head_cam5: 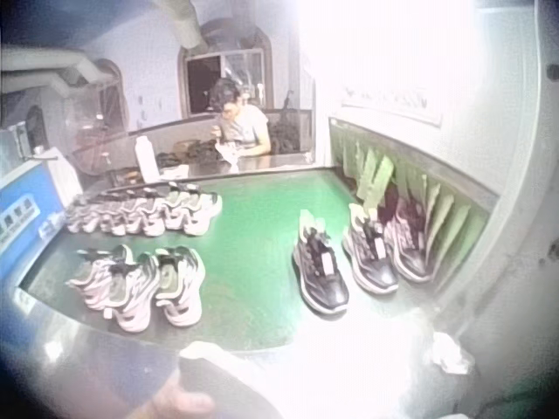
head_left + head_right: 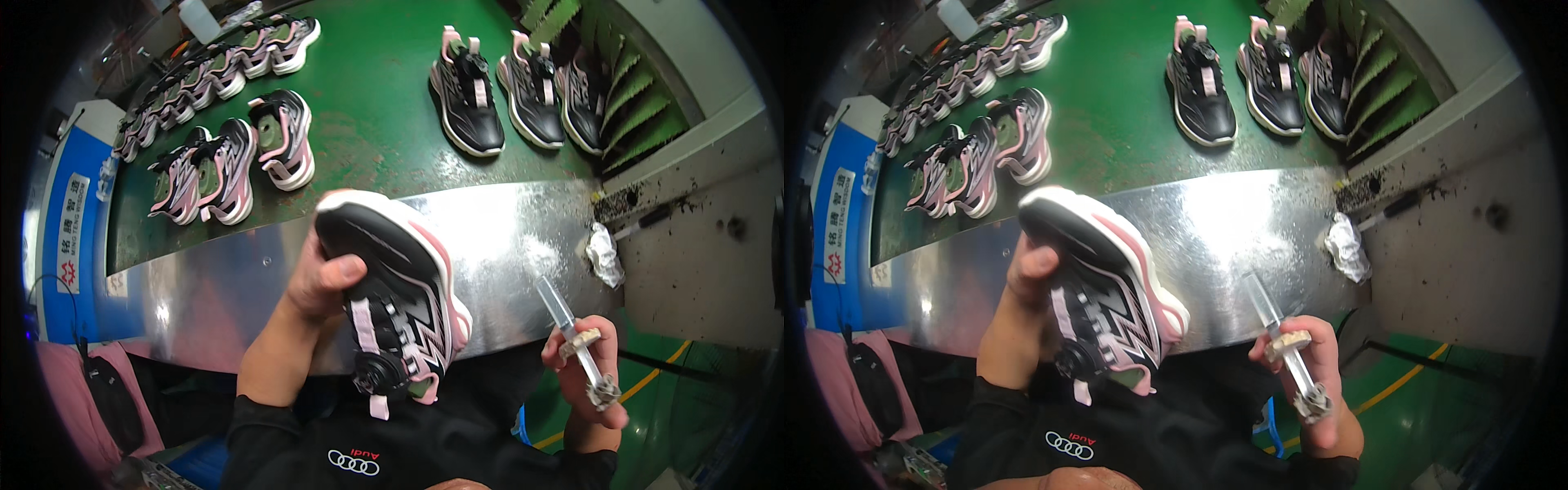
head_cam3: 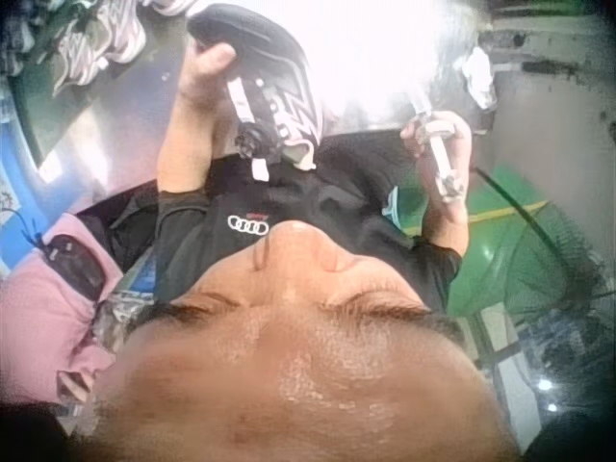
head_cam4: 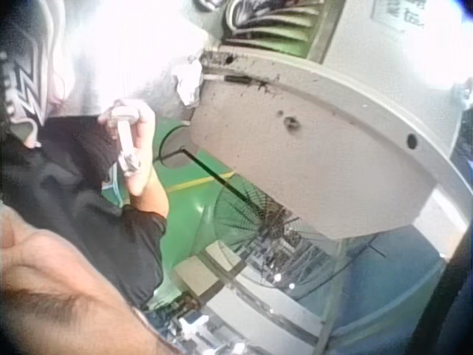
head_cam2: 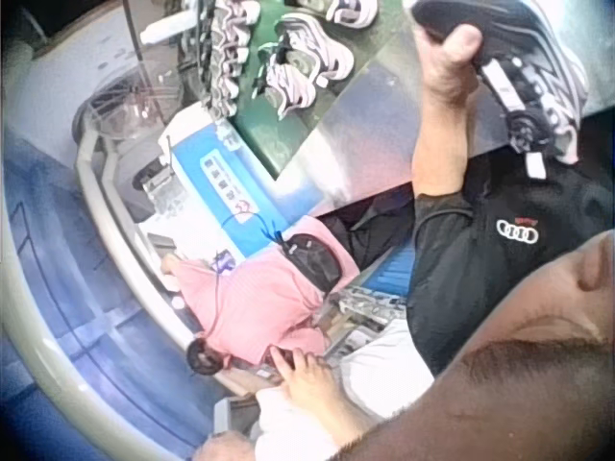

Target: The person fills a syringe from a bottle, wipes it with a paper towel, and applies adhesive along the edges of shoes taken from the conveyor belt using the syringe.

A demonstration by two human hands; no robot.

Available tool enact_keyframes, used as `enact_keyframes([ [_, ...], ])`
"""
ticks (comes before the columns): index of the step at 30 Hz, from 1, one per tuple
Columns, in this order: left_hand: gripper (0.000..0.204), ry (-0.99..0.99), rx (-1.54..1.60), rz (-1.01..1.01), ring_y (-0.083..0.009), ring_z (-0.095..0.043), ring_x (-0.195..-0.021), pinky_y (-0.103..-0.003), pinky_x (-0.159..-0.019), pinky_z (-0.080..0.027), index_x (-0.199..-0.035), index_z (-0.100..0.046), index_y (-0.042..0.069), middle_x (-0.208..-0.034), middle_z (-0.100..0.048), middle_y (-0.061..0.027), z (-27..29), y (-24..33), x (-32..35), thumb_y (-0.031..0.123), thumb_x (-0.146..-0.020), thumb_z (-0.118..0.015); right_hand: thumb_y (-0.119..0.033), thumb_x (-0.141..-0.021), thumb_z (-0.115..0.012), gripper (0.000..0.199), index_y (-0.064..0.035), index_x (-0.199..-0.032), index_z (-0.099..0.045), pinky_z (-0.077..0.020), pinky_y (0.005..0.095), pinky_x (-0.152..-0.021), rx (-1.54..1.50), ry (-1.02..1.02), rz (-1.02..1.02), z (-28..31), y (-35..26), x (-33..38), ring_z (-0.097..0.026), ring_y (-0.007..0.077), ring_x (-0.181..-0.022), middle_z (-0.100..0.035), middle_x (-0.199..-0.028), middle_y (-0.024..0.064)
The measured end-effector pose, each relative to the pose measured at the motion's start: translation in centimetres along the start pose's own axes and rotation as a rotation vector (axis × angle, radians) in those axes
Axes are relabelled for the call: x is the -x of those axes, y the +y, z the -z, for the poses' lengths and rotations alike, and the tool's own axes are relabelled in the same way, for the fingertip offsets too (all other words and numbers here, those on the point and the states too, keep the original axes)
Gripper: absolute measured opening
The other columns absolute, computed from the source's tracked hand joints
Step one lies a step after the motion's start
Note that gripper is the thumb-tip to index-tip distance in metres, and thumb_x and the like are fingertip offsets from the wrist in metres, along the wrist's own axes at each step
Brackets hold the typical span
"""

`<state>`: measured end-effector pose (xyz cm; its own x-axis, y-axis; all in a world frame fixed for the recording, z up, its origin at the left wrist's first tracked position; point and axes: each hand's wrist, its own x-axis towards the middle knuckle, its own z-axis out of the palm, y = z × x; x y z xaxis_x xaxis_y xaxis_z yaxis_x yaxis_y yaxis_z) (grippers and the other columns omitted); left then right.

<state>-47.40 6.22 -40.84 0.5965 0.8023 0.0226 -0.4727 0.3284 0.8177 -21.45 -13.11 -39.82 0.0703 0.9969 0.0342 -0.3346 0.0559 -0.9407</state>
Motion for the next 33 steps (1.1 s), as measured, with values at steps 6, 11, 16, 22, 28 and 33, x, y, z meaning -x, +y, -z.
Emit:
enact_keyframes([
  [6,0.069,-0.115,-0.112,-0.082,-0.0276,-0.055,-0.1,-0.037,-0.088,-0.045,-0.117,-0.039,0.006,-0.107,-0.055,-0.0181,0.9,-1.0,1.5,0.016,-0.059,-0.075,-0.082,-0.059,-0.057,0.098,-0.0045,-0.118,-0.043,-0.0366,0.0316,-0.069,-0.335,-0.381,0.164,-3.6,-2.0,-4.5,-0.05,0.0224,-0.079,-0.055,-0.087,0.0195],
  [11,0.059,-0.227,-0.062,-0.166,-0.0174,-0.053,-0.103,-0.033,-0.091,-0.042,-0.115,-0.049,0.007,-0.107,-0.055,-0.0068,0.0,-0.6,1.7,0.0,-0.061,-0.074,-0.076,-0.067,-0.059,0.093,0.0011,-0.117,-0.044,-0.0375,0.0335,-0.075,-0.408,-0.45,0.178,-6.1,-2.7,-5.5,-0.049,0.0235,-0.086,-0.056,-0.094,0.0189],
  [16,0.059,-0.308,-0.152,-0.232,-0.017,-0.052,-0.102,-0.032,-0.088,-0.041,-0.115,-0.049,0.006,-0.107,-0.055,-0.0075,0.0,-0.7,1.6,0.0,-0.063,-0.075,-0.07,-0.071,-0.06,0.089,0.003,-0.119,-0.043,-0.0354,0.033,-0.079,-0.363,-0.543,0.141,-6.5,-3.0,-6.1,-0.047,0.0231,-0.089,-0.054,-0.097,0.0181],
  [22,0.058,-0.289,-0.178,-0.231,-0.0155,-0.052,-0.101,-0.03,-0.087,-0.041,-0.114,-0.05,0.005,-0.106,-0.055,-0.0069,0.0,-0.7,2.1,0.002,-0.063,-0.077,-0.07,-0.072,-0.059,0.089,0.0032,-0.119,-0.042,-0.034,0.0339,-0.08,-0.406,-0.541,0.11,-6.9,-2.3,-6.5,-0.046,0.022,-0.089,-0.054,-0.096,0.0195],
  [28,0.059,-0.301,-0.158,-0.231,-0.0151,-0.052,-0.101,-0.03,-0.087,-0.041,-0.115,-0.049,0.005,-0.106,-0.055,-0.0063,-0.1,-0.6,1.8,0.002,-0.063,-0.076,-0.071,-0.071,-0.059,0.091,0.0036,-0.12,-0.042,-0.0341,0.0346,-0.081,-0.368,-0.543,0.142,-6.7,-2.3,-6.5,-0.047,0.0222,-0.088,-0.055,-0.095,0.0194],
  [33,0.06,-0.286,-0.175,-0.229,-0.0147,-0.052,-0.101,-0.03,-0.088,-0.041,-0.116,-0.048,0.005,-0.106,-0.055,-0.0056,0.1,-0.4,2.0,0.001,-0.063,-0.075,-0.073,-0.068,-0.06,0.093,0.0039,-0.119,-0.044,-0.0366,0.0327,-0.077,-0.33,-0.552,0.156,-6.3,-2.2,-6.5,-0.047,0.0219,-0.086,-0.056,-0.095,0.0189],
])
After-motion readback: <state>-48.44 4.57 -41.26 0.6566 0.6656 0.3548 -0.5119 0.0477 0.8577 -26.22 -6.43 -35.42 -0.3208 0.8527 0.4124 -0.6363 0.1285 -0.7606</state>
